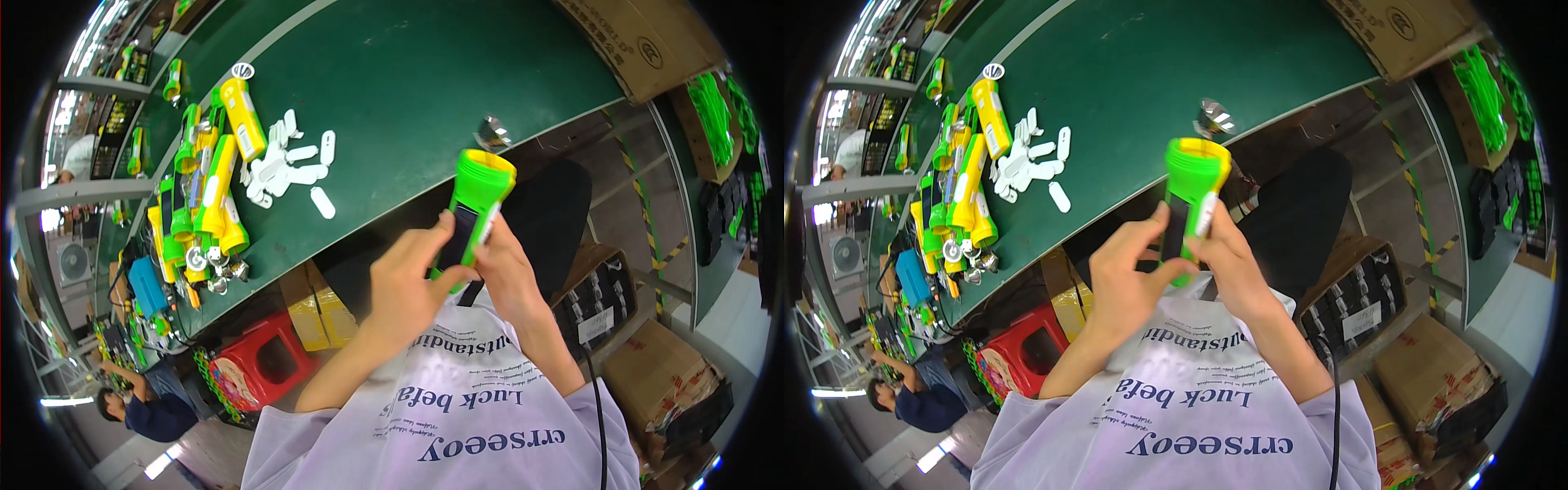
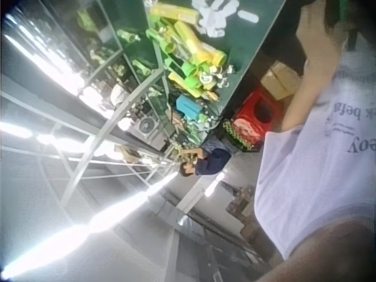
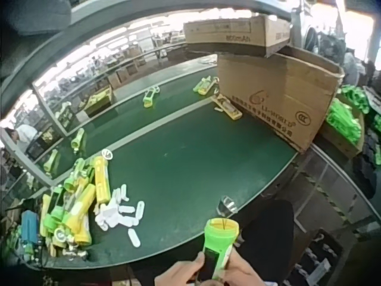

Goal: The person retrieves switch pieces from a box, installs the switch covers onto flashlight bodies by hand, tests the lights, and places the assembled flashlights onto a conveyor belt.

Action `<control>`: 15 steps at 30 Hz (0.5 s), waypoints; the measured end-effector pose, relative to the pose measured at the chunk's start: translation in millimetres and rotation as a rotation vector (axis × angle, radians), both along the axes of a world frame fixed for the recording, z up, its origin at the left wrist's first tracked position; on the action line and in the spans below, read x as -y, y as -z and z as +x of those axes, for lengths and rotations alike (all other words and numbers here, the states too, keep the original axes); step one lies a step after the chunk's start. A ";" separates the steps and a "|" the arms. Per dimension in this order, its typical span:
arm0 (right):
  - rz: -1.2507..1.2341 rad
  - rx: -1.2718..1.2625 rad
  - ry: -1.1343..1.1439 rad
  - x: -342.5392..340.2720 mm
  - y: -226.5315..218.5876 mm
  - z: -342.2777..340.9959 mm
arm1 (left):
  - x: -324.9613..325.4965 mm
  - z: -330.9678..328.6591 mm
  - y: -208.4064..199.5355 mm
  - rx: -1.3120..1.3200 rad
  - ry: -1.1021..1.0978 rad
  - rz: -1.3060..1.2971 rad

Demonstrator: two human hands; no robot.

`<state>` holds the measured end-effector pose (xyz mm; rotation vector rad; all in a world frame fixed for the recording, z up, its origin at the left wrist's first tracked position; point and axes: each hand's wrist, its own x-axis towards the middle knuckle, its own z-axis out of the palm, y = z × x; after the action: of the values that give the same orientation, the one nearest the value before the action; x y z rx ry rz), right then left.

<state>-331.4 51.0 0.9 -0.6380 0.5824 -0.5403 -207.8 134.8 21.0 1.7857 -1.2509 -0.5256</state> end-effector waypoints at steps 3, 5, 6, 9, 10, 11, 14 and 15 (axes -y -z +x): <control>-0.050 -0.171 -0.056 -0.8 -1.2 -12.2 | -6.3 -12.4 6.4 0.196 0.078 -0.111; -0.087 -0.164 -0.006 -4.3 1.6 -17.5 | -7.4 -9.3 -1.5 0.164 0.083 -0.105; -0.004 -0.123 -0.014 -4.7 -1.3 -18.9 | -7.4 -8.2 -2.4 -0.049 0.074 -0.003; -0.367 -0.409 -0.107 -17.9 -5.5 -17.6 | -0.9 -2.6 -15.8 -0.300 0.020 0.133; -0.513 -0.461 -0.100 -23.7 -1.7 -16.9 | 0.8 -1.0 -17.3 -0.291 0.048 0.173; -0.515 -0.460 -0.104 -25.6 -4.1 -12.6 | 1.3 -0.1 -17.5 -0.281 0.076 0.214; -0.526 -0.658 0.014 -33.3 -12.0 2.3 | -0.7 -0.7 -7.3 -0.158 0.090 0.226; -0.523 -0.659 0.012 -35.1 -7.6 1.8 | -0.5 -0.2 -6.8 -0.134 0.094 0.245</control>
<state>-329.6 86.1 8.5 -1.3327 1.0763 -0.4910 -208.0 135.3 27.8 1.8638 -1.2228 -0.8697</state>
